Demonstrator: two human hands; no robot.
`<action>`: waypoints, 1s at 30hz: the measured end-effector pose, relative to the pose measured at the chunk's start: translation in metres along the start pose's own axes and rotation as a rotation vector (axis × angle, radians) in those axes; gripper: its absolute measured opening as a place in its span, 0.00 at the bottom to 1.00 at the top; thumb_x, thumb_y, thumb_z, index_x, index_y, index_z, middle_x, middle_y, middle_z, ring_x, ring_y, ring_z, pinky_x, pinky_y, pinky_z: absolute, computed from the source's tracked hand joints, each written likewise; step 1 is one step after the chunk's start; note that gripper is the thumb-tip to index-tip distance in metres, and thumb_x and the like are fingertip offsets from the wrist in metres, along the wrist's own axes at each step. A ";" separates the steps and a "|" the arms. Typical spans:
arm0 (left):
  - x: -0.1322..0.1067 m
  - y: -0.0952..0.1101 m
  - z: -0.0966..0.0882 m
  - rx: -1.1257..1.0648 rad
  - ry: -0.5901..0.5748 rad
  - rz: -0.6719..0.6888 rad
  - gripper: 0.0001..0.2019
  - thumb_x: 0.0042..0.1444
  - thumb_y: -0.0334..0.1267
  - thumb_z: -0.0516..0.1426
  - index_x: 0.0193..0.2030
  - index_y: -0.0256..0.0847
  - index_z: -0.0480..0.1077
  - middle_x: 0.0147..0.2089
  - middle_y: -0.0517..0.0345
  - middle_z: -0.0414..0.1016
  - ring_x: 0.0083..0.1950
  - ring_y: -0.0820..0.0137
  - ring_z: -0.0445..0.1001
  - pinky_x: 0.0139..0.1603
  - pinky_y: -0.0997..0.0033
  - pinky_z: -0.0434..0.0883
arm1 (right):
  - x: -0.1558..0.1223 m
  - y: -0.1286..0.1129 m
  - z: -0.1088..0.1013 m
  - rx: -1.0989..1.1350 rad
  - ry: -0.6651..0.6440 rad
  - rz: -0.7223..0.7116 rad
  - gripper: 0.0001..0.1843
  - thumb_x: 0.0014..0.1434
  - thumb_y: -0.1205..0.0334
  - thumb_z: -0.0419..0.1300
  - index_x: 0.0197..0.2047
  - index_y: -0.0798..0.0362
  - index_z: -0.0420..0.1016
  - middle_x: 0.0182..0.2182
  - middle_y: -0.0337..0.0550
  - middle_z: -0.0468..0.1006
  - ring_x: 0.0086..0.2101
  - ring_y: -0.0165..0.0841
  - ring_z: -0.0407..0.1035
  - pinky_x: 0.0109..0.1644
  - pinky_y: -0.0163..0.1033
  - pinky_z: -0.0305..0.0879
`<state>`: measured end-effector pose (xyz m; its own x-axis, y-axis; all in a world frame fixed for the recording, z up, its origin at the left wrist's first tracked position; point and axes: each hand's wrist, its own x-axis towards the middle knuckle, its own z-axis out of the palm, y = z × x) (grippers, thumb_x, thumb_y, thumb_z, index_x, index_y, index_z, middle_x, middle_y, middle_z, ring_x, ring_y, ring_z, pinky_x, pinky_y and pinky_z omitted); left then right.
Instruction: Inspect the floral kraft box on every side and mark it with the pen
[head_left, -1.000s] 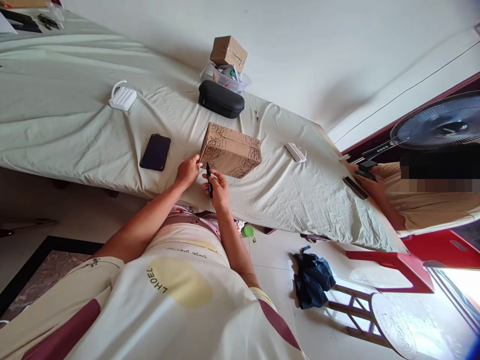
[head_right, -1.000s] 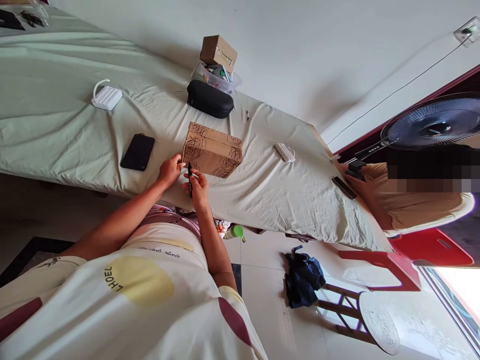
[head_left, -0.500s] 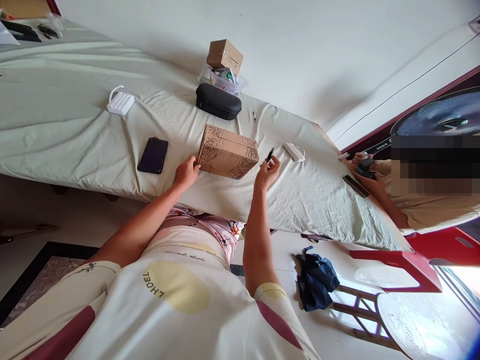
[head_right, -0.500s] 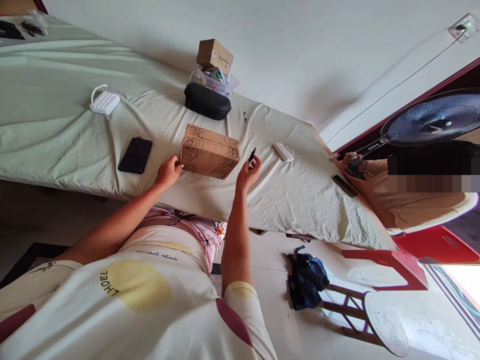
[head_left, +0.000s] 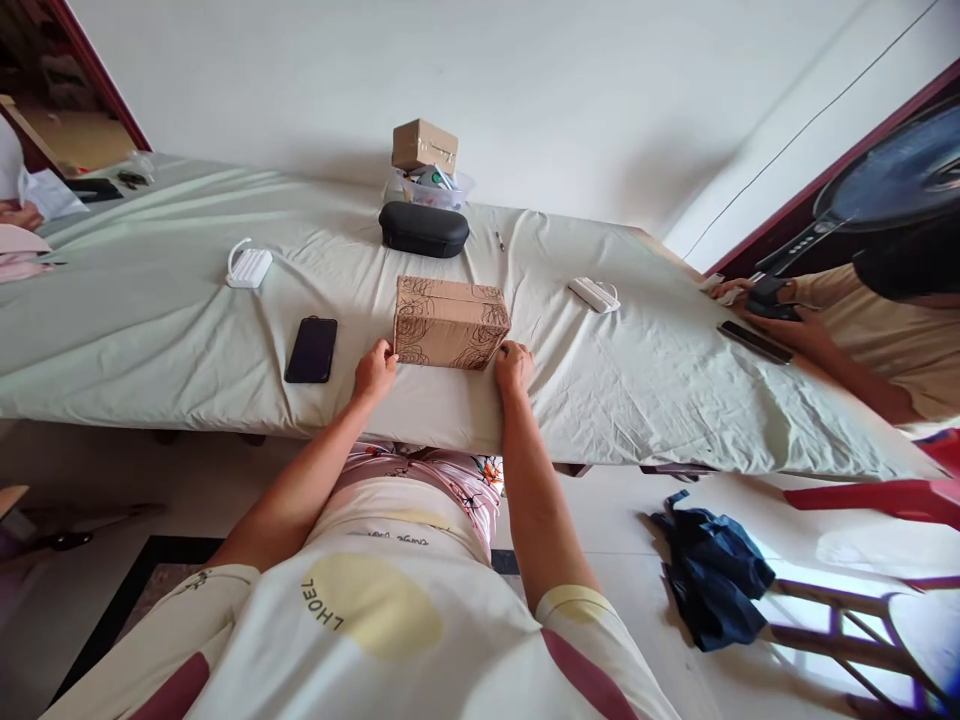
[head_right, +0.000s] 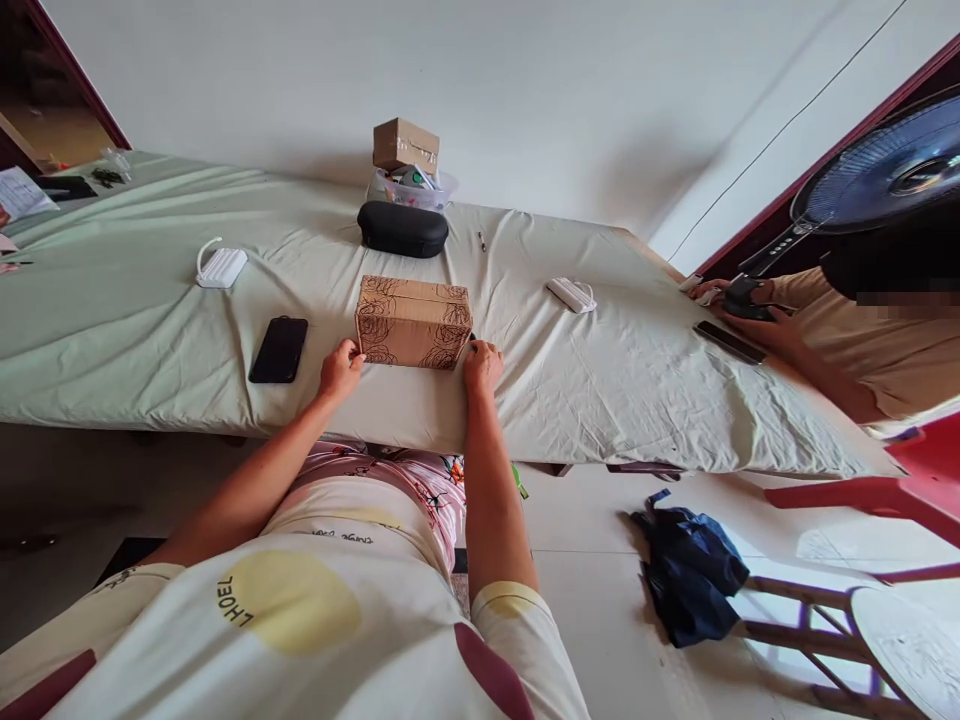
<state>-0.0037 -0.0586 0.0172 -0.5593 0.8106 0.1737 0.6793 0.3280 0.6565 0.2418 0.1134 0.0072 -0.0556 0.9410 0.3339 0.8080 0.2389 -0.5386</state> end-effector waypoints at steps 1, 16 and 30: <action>0.000 0.001 0.000 0.003 0.002 -0.005 0.07 0.69 0.34 0.55 0.50 0.42 0.73 0.53 0.49 0.83 0.55 0.61 0.81 0.54 0.67 0.71 | 0.001 0.000 0.000 0.012 0.007 0.000 0.24 0.60 0.66 0.52 0.53 0.54 0.84 0.50 0.54 0.82 0.48 0.42 0.68 0.59 0.45 0.62; 0.000 0.002 0.002 -0.036 0.034 -0.006 0.06 0.68 0.32 0.56 0.47 0.42 0.73 0.50 0.48 0.83 0.54 0.62 0.80 0.55 0.66 0.71 | -0.003 -0.006 -0.009 0.027 -0.004 0.047 0.25 0.60 0.70 0.51 0.53 0.56 0.83 0.50 0.55 0.82 0.50 0.41 0.70 0.63 0.45 0.61; 0.001 0.002 0.001 0.009 0.031 0.007 0.06 0.69 0.31 0.53 0.44 0.42 0.71 0.50 0.48 0.83 0.53 0.61 0.80 0.52 0.66 0.69 | -0.003 -0.011 -0.015 0.045 -0.001 0.096 0.23 0.62 0.68 0.52 0.53 0.58 0.83 0.50 0.56 0.82 0.50 0.42 0.72 0.62 0.45 0.64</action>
<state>-0.0022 -0.0561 0.0181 -0.5686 0.7977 0.2009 0.6875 0.3268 0.6485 0.2421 0.1046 0.0237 0.0204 0.9604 0.2780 0.7826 0.1576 -0.6022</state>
